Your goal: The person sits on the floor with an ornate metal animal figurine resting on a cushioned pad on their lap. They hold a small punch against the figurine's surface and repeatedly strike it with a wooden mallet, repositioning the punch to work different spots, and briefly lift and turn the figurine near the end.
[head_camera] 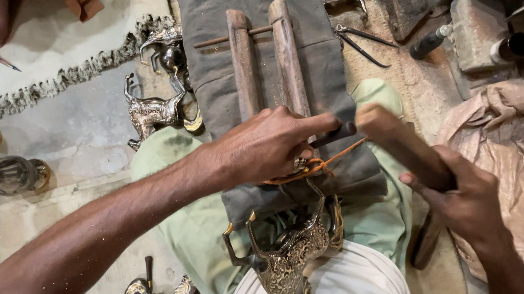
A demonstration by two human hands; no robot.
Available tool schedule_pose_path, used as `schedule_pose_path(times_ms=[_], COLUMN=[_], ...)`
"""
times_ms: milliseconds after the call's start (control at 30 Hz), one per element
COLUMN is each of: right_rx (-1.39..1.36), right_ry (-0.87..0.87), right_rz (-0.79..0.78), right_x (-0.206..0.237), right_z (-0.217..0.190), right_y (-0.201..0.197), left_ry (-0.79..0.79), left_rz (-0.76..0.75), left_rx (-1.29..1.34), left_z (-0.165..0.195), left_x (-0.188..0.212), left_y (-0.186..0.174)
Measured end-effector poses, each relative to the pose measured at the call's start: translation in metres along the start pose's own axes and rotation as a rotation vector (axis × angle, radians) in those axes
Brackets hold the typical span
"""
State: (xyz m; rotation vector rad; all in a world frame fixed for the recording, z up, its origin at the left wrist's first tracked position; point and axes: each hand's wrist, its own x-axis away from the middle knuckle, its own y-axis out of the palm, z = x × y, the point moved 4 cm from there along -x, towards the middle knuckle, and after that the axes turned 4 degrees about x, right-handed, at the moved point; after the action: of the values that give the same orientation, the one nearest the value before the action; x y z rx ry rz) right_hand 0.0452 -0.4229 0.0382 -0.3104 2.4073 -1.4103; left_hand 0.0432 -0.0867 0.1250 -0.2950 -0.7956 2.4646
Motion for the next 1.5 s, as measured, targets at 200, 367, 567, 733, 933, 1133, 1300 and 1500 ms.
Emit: schedule_pose_path(times_ms=[200,367,567,733,933,1133,1300,1500], right_rx=[-0.026,-0.226,-0.206,-0.236,-0.204,-0.153,-0.170,-0.642], right_ry=[-0.004,0.141,0.144,0.181,0.203,0.091,-0.022,0.355], right_rz=[-0.011,-0.124,-0.072,-0.061,-0.053,-0.015,-0.056,-0.037], right_x=[0.006,0.007,0.006,0.003,0.005,0.006,0.004,0.014], right_z=[-0.002,0.003,-0.006,-0.013,-0.012,-0.017,-0.020,-0.005], right_y=[0.005,0.006,-0.002,-0.004,-0.001,0.002,0.007,0.023], left_ry=[0.022,0.031,0.023,-0.014,0.019,0.064,0.049,-0.026], left_rz=[-0.031,-0.072,-0.112,-0.152,-0.149,-0.161,-0.180,-0.195], left_rx=[-0.026,0.002,0.023,0.008,0.037,0.041,0.086,0.020], left_z=[-0.003,-0.005,-0.005,-0.007,-0.011,-0.015,-0.016,-0.016], left_x=[-0.005,-0.008,-0.010,-0.012,-0.015,-0.020,-0.023,-0.030], left_y=[0.000,0.001,-0.002,-0.002,-0.004,-0.002,-0.002,0.001])
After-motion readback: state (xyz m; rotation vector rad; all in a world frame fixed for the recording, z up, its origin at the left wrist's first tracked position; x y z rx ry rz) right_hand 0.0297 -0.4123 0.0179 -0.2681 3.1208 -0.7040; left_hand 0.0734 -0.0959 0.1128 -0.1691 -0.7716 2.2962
